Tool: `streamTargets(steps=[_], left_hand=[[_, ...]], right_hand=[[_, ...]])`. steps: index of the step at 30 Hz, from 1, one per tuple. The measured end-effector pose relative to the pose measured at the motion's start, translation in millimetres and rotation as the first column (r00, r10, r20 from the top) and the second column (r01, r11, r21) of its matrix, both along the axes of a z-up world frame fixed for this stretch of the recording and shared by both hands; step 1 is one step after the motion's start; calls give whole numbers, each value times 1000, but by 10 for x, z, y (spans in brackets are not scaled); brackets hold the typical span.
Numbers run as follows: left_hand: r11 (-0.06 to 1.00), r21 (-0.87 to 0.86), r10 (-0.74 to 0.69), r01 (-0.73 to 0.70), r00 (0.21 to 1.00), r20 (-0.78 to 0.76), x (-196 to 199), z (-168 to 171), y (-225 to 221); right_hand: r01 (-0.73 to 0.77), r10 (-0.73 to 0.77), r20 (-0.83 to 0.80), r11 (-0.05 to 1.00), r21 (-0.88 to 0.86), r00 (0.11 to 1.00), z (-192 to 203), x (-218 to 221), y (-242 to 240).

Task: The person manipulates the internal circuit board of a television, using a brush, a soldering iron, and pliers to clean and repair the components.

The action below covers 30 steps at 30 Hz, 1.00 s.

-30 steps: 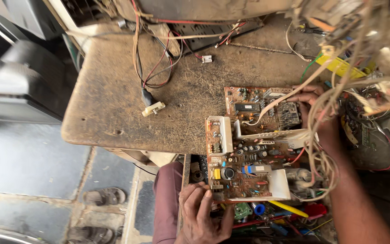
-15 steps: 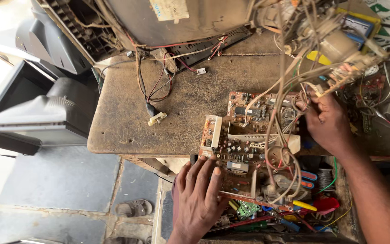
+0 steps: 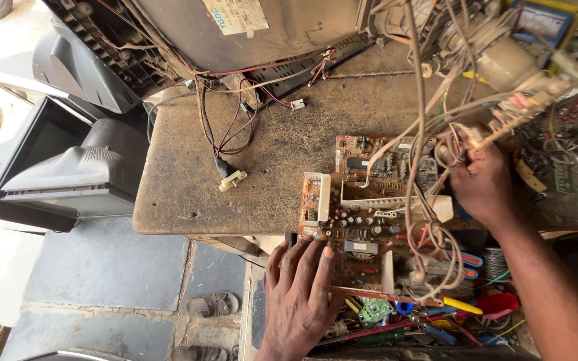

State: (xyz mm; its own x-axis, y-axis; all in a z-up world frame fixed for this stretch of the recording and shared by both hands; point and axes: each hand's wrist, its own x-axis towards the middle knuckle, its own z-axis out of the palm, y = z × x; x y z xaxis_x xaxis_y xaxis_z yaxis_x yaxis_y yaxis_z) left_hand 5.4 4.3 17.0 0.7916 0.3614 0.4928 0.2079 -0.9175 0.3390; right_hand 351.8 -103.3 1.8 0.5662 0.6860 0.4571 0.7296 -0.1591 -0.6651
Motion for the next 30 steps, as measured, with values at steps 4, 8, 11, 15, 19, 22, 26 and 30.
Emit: streamTargets(steps=[4,8,11,15,19,22,26,30], left_hand=[[1000,9,2,-2,1000,-2,48,25,6],[997,-29,-66,66,998,-9,96,122,38],[991,-57,-122,122,993,0,138,211,82],[977,-120,-177,175,984,-10,232,295,155],[977,-90,-197,192,980,-39,271,350,214],[979,-70,-198,192,976,-85,290,376,239],[974,-92,-211,208,977,-19,282,428,237],[976,-60,-209,208,978,0,226,405,239]], right_hand=[[32,-32,-38,999,-7,999,85,-44,76],[83,-85,-38,995,-64,996,95,-43,100],[128,-131,-19,983,-135,991,121,-49,104],[54,-52,15,995,-89,999,169,-77,90],[53,-54,-21,997,-56,998,60,-35,93],[151,-147,42,976,-154,988,-51,27,74],[101,-90,82,985,-143,993,-77,74,44],[143,-177,-175,971,-190,969,-103,88,31]])
